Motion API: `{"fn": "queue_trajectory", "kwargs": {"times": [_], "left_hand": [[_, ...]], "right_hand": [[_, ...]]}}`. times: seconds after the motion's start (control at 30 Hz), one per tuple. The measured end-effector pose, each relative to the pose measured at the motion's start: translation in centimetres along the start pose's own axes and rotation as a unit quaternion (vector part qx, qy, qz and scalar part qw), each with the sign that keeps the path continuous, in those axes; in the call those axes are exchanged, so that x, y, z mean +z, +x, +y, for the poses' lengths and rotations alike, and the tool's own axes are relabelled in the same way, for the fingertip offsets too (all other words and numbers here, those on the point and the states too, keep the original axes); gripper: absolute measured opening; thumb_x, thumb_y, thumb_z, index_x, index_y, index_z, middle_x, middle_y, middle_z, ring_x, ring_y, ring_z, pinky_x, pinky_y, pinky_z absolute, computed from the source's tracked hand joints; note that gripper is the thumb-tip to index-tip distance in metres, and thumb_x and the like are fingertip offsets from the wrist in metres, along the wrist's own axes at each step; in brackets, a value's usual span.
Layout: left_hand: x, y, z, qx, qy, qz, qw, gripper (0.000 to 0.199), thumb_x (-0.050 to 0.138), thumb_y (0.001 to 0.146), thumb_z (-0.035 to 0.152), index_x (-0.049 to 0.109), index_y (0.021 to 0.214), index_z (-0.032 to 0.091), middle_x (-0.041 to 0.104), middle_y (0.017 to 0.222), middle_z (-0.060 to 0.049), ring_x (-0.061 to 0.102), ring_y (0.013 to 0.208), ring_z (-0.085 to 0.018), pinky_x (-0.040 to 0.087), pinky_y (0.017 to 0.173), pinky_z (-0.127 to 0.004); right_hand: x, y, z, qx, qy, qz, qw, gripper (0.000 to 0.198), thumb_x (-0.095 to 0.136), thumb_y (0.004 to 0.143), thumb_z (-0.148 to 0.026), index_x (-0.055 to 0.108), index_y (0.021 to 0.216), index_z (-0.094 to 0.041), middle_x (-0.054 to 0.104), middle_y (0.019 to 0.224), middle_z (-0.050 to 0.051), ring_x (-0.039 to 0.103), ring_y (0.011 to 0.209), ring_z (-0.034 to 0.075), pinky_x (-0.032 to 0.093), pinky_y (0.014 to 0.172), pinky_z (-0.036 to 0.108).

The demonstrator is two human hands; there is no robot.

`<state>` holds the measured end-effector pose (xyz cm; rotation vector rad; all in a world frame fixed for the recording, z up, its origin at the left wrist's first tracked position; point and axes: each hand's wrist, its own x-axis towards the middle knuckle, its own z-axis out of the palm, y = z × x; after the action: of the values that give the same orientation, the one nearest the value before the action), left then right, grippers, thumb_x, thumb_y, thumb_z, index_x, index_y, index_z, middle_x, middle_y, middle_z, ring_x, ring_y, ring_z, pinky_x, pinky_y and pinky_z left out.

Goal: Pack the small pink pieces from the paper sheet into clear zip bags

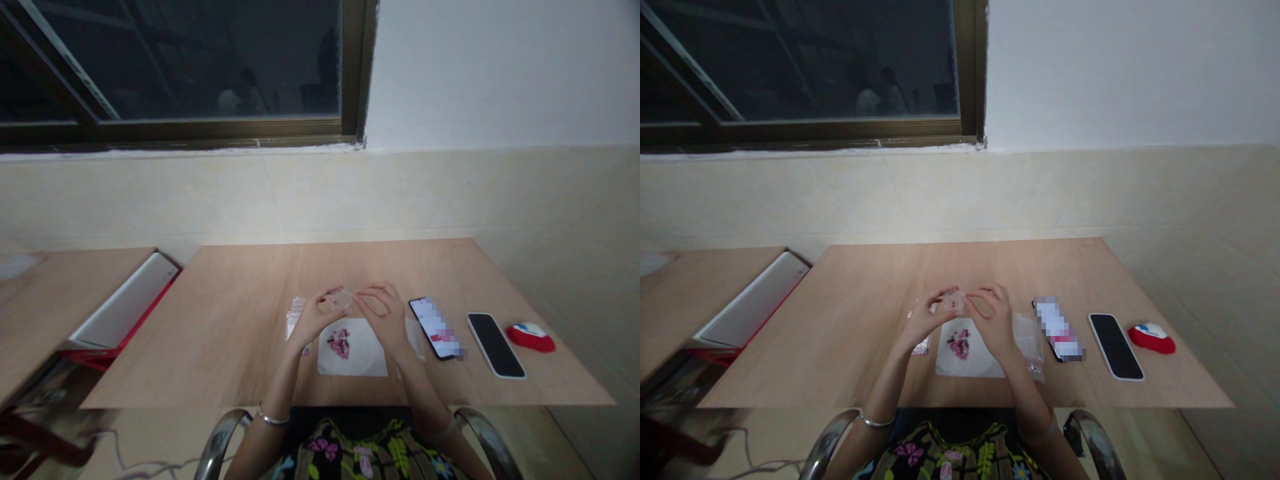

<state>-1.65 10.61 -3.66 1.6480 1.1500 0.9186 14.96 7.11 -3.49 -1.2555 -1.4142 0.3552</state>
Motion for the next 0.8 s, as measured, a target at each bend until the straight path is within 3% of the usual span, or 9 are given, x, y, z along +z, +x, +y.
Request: {"fn": "queue_trajectory", "kwargs": {"times": [0.13, 0.33, 0.43, 0.53, 0.63, 0.8], "left_hand": [[-0.2, -0.1, -0.1, 0.002, -0.004, -0.006, 1.0, 0.049, 0.073, 0.063, 0.032, 0.061, 0.109, 0.022, 0.061, 0.116, -0.007, 0.054, 0.108, -0.023, 0.036, 0.093, -0.037], [-0.5, -0.2, -0.3, -0.009, -0.004, 0.009, 1.0, 0.05, 0.073, 0.063, 0.036, 0.062, 0.11, 0.023, 0.061, 0.116, -0.007, 0.055, 0.106, -0.023, 0.036, 0.093, -0.035], [-0.6, -0.1, -0.2, -0.016, -0.013, 0.012, 1.0, 0.051, 0.073, 0.064, 0.037, 0.061, 0.111, 0.022, 0.061, 0.117, -0.007, 0.055, 0.105, -0.023, 0.036, 0.093, -0.036], [-0.6, 0.2, -0.2, -0.017, -0.011, 0.005, 1.0, 0.05, 0.071, 0.065, 0.037, 0.061, 0.111, 0.022, 0.062, 0.115, -0.007, 0.055, 0.105, -0.023, 0.035, 0.094, -0.036], [-0.7, 0.4, -0.5, -0.014, -0.007, 0.012, 1.0, 0.048, 0.071, 0.066, 0.038, 0.061, 0.11, 0.022, 0.063, 0.114, -0.007, 0.056, 0.105, -0.023, 0.037, 0.092, -0.035], [-0.9, 0.5, -1.1, -0.014, -0.009, 0.011, 1.0, 0.049, 0.07, 0.067, 0.039, 0.06, 0.112, 0.022, 0.062, 0.114, -0.007, 0.056, 0.102, -0.023, 0.039, 0.089, -0.034]], "right_hand": [[0.4, 0.4, 0.0, -0.014, 0.012, -0.062, 0.998, 0.015, 0.06, 0.079, -0.032, 0.069, 0.088, -0.024, 0.058, 0.092, 0.005, 0.052, 0.093, 0.019, 0.043, 0.084, 0.035], [0.8, -0.8, 3.6, 0.077, 0.018, -0.032, 0.996, 0.023, 0.049, 0.085, -0.035, 0.065, 0.09, -0.019, 0.06, 0.094, 0.006, 0.055, 0.089, 0.018, 0.044, 0.078, 0.032], [1.8, -2.8, 7.0, 0.111, -0.034, -0.129, 0.985, 0.02, 0.05, 0.083, -0.03, 0.065, 0.088, -0.017, 0.062, 0.087, 0.006, 0.057, 0.083, 0.018, 0.044, 0.075, 0.031], [3.1, -5.4, 10.1, 0.139, -0.099, -0.247, 0.954, 0.014, 0.058, 0.075, -0.021, 0.067, 0.085, -0.017, 0.063, 0.082, 0.005, 0.057, 0.078, 0.018, 0.044, 0.074, 0.03], [4.1, -7.3, 11.5, 0.154, -0.139, -0.275, 0.939, 0.014, 0.06, 0.072, -0.02, 0.068, 0.084, -0.017, 0.064, 0.084, 0.006, 0.058, 0.081, 0.019, 0.043, 0.074, 0.028], [4.7, -7.9, 11.3, 0.144, -0.162, -0.284, 0.934, 0.015, 0.058, 0.075, -0.023, 0.07, 0.083, -0.02, 0.065, 0.087, 0.006, 0.058, 0.088, 0.02, 0.04, 0.077, 0.027]]}}
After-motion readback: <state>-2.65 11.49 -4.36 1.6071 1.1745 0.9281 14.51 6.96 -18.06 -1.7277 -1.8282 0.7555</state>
